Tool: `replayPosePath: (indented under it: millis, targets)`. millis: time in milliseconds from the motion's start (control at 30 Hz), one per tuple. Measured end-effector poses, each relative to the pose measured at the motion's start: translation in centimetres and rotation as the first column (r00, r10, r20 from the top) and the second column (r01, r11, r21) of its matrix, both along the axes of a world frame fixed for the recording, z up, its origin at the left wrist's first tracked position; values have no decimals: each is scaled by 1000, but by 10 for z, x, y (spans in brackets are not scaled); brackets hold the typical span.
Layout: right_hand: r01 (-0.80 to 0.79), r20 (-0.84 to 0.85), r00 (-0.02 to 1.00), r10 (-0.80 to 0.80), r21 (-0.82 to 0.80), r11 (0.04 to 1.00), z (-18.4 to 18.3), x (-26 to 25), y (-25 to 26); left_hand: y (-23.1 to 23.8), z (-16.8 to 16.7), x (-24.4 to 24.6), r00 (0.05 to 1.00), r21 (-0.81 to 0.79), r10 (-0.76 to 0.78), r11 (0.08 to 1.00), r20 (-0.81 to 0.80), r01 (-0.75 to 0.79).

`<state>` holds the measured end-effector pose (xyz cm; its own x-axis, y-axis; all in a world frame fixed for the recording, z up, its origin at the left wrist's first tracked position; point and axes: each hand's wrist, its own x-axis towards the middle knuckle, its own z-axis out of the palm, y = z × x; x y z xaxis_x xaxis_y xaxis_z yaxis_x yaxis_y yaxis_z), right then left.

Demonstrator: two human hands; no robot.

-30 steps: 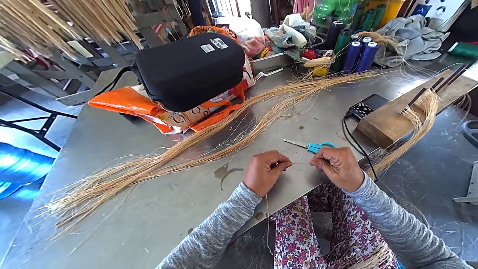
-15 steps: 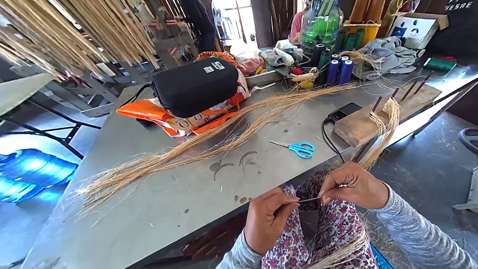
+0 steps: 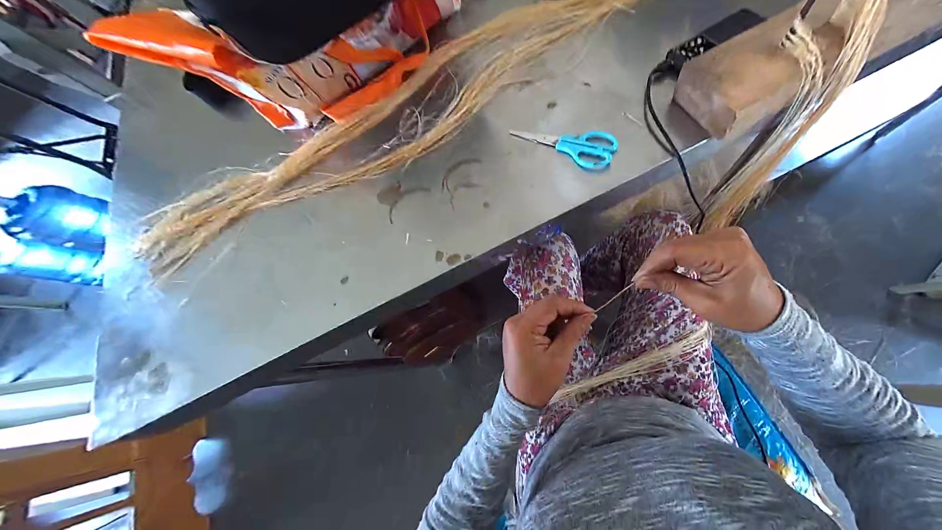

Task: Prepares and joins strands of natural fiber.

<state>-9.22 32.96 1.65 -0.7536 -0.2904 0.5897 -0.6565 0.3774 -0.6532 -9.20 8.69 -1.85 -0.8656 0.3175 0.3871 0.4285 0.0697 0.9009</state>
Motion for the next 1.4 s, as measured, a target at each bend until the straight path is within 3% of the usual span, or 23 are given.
replayPosePath:
  millis: [133,367,567,633,700,767,933,1033,1133,1233,1400]
  targets:
    - [28,28,999,-27,-34,999,-15,12,0,4,-9,11,998,-76,8,997,-59,-12]
    - [75,148,986,-70,-28,997,-38,36,5,10,-18,28,1000,-131,11,991,-15,-13]
    - [86,313,949,-33,-158,984,-56,57,10,15,-15,38,1000,-232,15,972,-27,-20]
    - [160,358,926,-121,-80,984,-59,62,20,16,-17,38,998,-313,3,949,-59,-21]
    - [297,271,911,-312,95,950,-55,67,30,18,-19,36,996,-390,-23,921,-82,-11]
    - [376,99,916,-389,130,917,-50,73,31,21,-22,36,993,-445,-56,895,-102,5]
    - [254,-81,966,-245,145,956,-61,87,0,34,-23,38,990,-479,-109,876,-86,54]
    - [267,-167,958,-233,221,938,-81,88,-10,38,-23,39,992,-467,-110,882,-55,72]
    - [289,-248,937,-246,155,945,-96,86,-11,40,-23,40,994,-455,-104,887,-24,82]
    - [270,-232,940,-248,68,960,-102,85,-7,39,-25,39,995,-439,-103,894,-5,91]
    - [249,-201,951,-233,56,967,-104,85,6,37,-26,39,996,-417,-88,905,17,87]
